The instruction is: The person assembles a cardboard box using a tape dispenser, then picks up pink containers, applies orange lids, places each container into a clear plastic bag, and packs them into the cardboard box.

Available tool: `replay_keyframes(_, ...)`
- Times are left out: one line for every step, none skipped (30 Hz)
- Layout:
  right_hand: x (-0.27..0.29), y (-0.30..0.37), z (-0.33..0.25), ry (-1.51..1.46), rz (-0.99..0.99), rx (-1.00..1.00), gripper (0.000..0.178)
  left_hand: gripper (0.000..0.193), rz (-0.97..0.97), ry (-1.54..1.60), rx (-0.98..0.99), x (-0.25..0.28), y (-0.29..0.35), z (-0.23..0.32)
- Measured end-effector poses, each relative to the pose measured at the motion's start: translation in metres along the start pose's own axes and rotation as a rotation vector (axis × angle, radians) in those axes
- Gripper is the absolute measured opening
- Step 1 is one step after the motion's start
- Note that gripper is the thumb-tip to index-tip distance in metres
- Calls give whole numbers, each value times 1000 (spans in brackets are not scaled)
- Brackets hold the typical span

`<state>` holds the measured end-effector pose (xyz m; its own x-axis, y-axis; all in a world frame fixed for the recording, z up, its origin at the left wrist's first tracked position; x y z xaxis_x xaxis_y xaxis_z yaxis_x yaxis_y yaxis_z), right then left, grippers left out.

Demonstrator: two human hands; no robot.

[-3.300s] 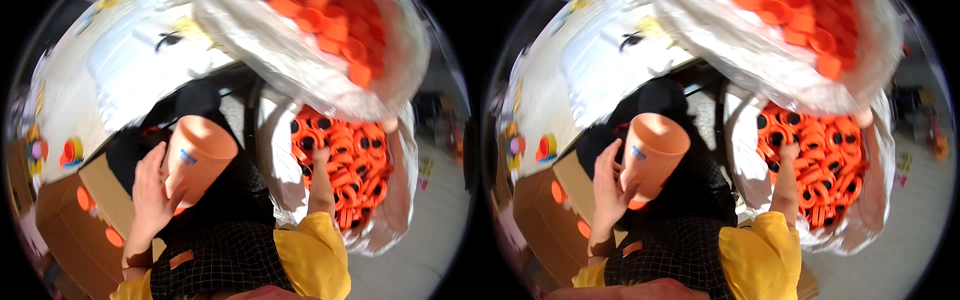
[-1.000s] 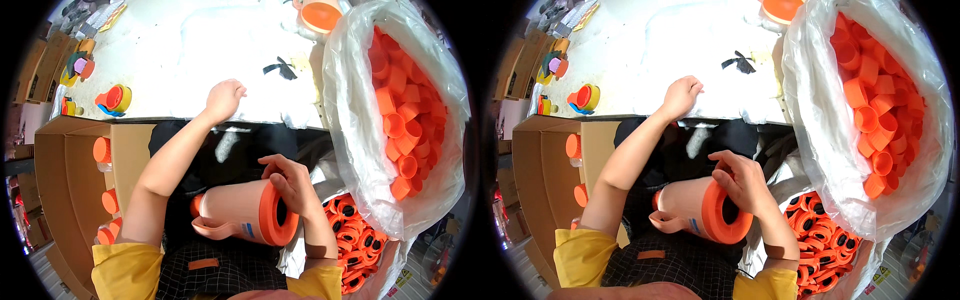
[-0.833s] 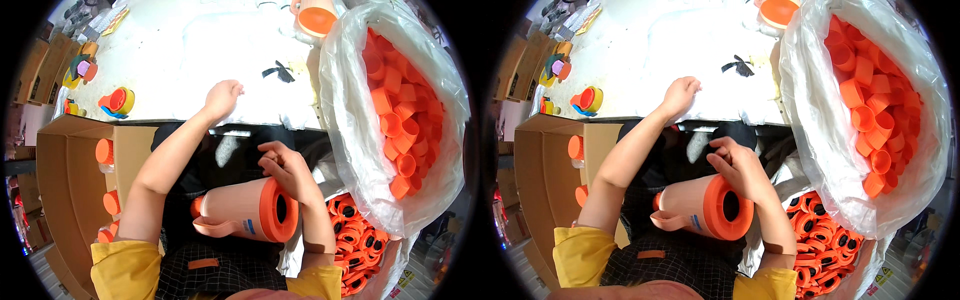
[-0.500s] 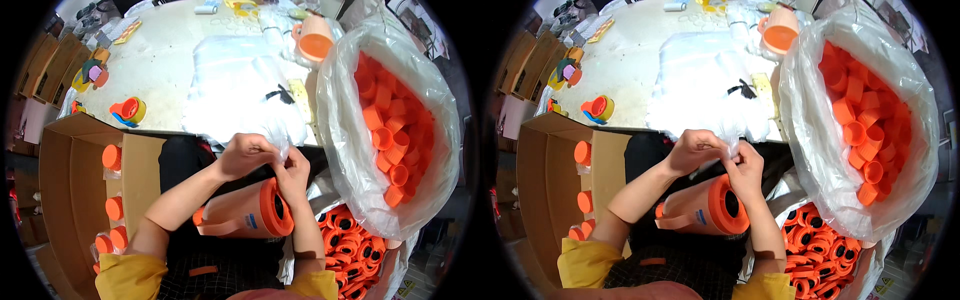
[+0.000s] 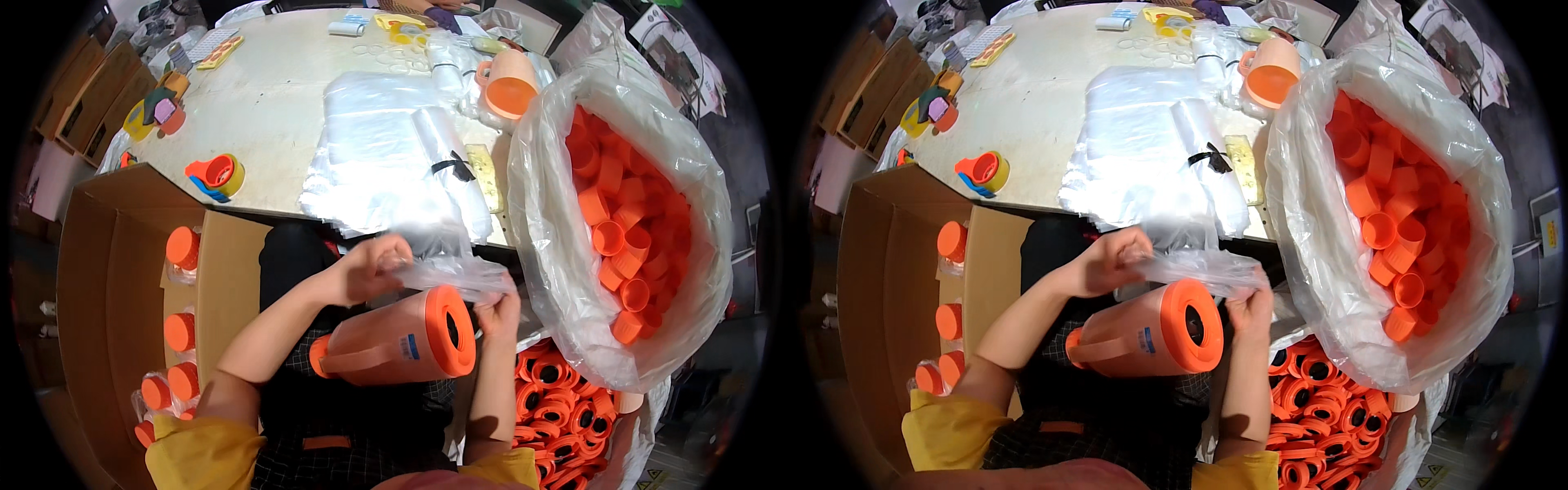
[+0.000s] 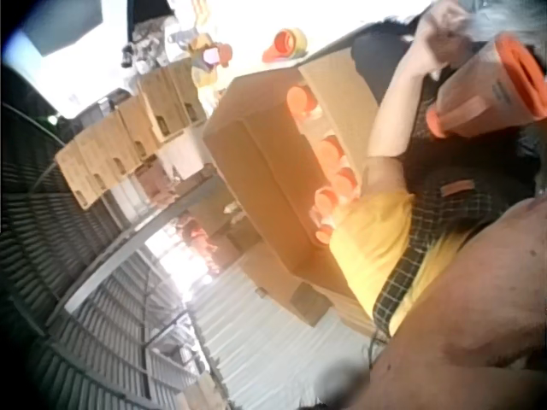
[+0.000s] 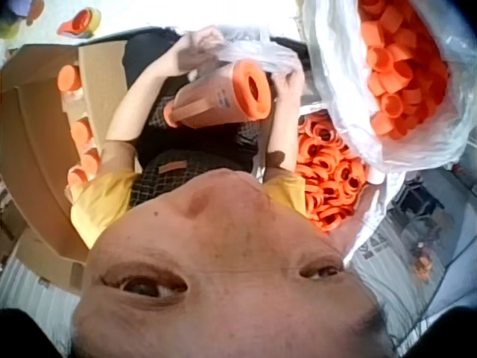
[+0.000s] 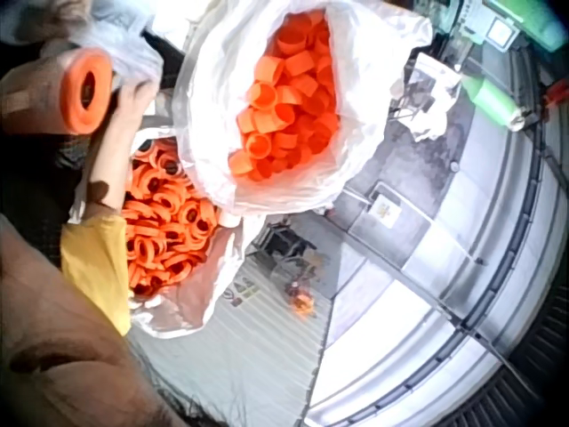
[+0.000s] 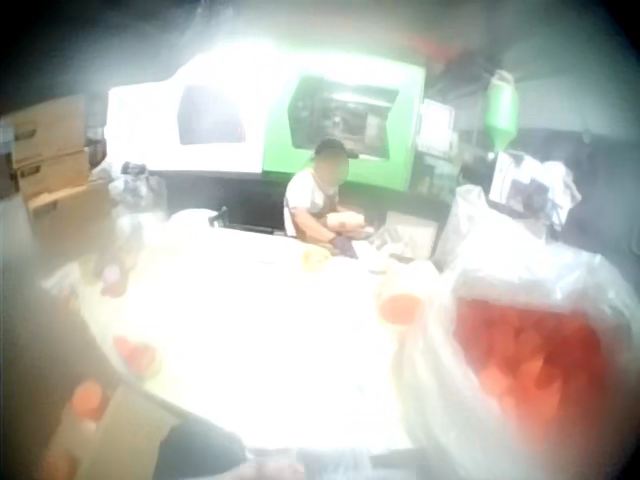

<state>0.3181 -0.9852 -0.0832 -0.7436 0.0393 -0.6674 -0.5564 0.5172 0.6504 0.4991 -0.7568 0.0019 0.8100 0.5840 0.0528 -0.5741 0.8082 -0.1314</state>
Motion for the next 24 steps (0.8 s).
replay_keyframes(17,-8,8,104,-35,31,10,18,80,-423,195,8,-7,-23)
replay_keyframes(10,12,30,416,-77,347,4,18,261,-185,320,27,-3,-61)
replay_keyframes(14,21,36,638,102,593,7,17,323,-46,287,24,1,-52)
replay_keyframes(32,24,44,648,106,703,16,16,374,95,239,18,5,-30)
replay_keyframes(43,39,55,569,78,712,13,14,300,3,204,3,13,20)
replay_keyframes(33,55,71,477,-17,624,12,27,195,-234,-255,1,34,29)
replay_keyframes(34,71,75,402,-65,565,12,41,-6,-324,-348,-11,52,68)
replay_keyframes(27,81,84,362,-121,513,14,43,61,-409,-417,-13,70,84)
replay_keyframes(22,91,94,324,-178,463,17,45,130,-493,-503,-17,84,95)
replay_keyframes(19,97,103,315,-224,416,20,47,202,-580,-586,-18,96,100)
replay_keyframes(15,103,115,312,-269,370,24,54,271,-674,-471,-8,106,99)
replay_keyframes(14,109,125,322,-303,339,27,60,332,-764,-349,6,119,95)
replay_keyframes(16,112,133,345,-328,319,31,67,387,-843,-224,18,129,88)
replay_keyframes(17,116,140,397,-355,310,35,69,438,-787,-318,28,139,82)
replay_keyframes(22,119,149,483,-387,295,39,72,504,-746,-396,33,155,69)
replay_keyframes(27,119,158,597,-427,306,43,74,574,-707,-476,38,171,54)
replay_keyframes(40,110,168,834,-490,314,48,76,587,-734,-448,44,190,41)
replay_keyframes(53,104,177,1085,-568,351,54,61,693,-702,-438,47,211,15)
replay_keyframes(67,97,184,1313,-651,402,61,52,737,-775,-295,45,225,-4)
replay_keyframes(71,97,191,1436,-793,348,66,44,781,-844,-150,44,238,-21)
replay_keyframes(63,103,197,1437,-844,306,70,40,794,-767,-84,44,250,-31)
replay_keyframes(46,115,208,1436,-891,269,74,36,808,-685,-30,48,260,-38)
replay_keyframes(26,124,211,1440,-909,258,78,39,777,-815,-38,52,255,-25)
replay_keyframes(2,124,218,1530,-1016,131,80,41,913,-847,-36,60,276,-17)
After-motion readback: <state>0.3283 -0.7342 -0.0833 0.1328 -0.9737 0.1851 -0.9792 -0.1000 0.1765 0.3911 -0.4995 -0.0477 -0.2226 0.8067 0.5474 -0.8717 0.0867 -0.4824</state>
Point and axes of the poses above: each hand's wrist, its own y-axis away from the middle knuckle, its own x-axis out of the back of the hand, z = x × y, the point moved 3 cm from there along -y, towards the middle knuckle, and after that the axes turned 11 degrees about z, right-handed, at the moved point
